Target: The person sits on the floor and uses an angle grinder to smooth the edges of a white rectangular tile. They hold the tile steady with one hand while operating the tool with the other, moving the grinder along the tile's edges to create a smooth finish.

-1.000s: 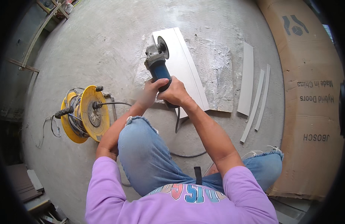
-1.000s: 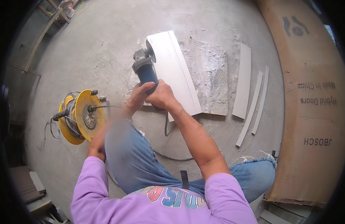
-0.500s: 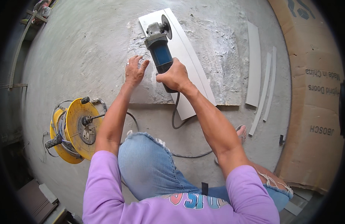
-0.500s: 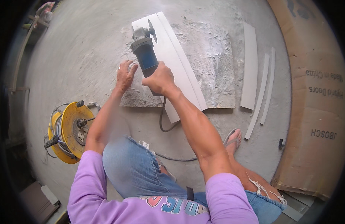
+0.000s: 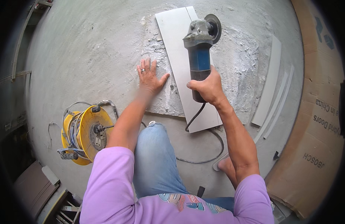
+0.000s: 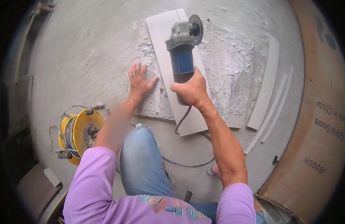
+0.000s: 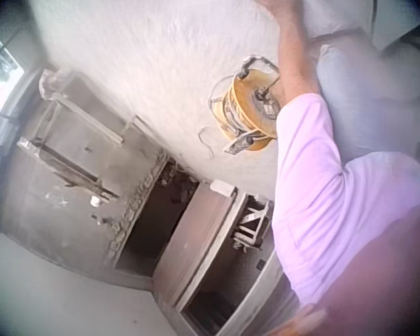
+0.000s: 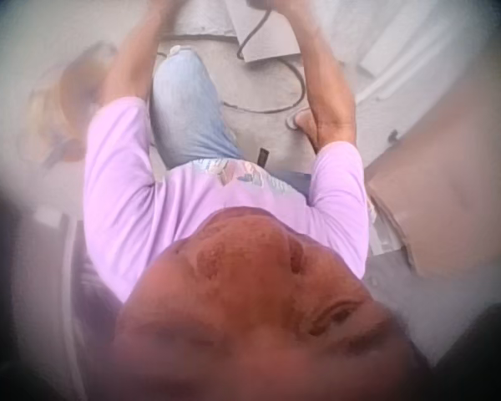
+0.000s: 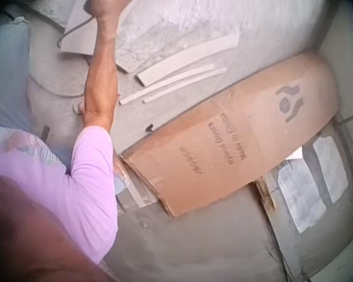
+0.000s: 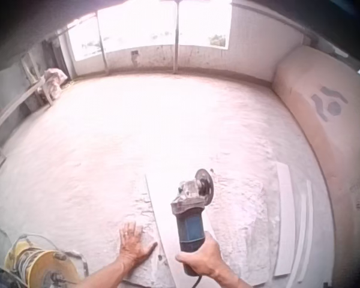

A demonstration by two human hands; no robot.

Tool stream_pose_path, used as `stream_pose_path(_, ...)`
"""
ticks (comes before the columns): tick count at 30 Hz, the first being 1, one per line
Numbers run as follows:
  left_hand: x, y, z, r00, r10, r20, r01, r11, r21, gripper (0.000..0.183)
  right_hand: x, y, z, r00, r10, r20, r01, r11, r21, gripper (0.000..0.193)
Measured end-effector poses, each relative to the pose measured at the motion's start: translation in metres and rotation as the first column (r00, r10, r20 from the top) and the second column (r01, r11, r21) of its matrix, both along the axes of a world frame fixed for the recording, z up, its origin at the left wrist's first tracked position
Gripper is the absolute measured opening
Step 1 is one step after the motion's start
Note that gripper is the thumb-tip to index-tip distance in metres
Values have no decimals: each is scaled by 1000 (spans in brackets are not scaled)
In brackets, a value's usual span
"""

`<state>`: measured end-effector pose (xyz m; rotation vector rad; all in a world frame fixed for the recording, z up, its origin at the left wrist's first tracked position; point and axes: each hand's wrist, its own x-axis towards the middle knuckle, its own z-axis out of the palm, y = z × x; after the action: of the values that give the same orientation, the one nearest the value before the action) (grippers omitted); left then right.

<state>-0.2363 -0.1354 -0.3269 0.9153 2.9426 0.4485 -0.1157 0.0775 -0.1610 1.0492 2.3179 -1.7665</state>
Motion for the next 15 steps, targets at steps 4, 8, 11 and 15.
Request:
stream_pose_path(4,0,2,1,999,13,44,-13,1000,12,91,77,11,66,999,1,-39,-4,997,-81,52)
stream_pose_path(8,-1,0,6,987,25,158,-14,998,-67,97,145,-11,102,987,-130,90,141,983,-121,45)
stream_pose_path(11,-4,-1,7,964,6,265,6,999,-43,98,174,-25,98,941,-250,227,285,949,-133,46)
stream_pose_path(15,-5,-2,1,960,-8,280,15,1000,-23,98,194,-25,91,958,-230,173,267,934,-238,29)
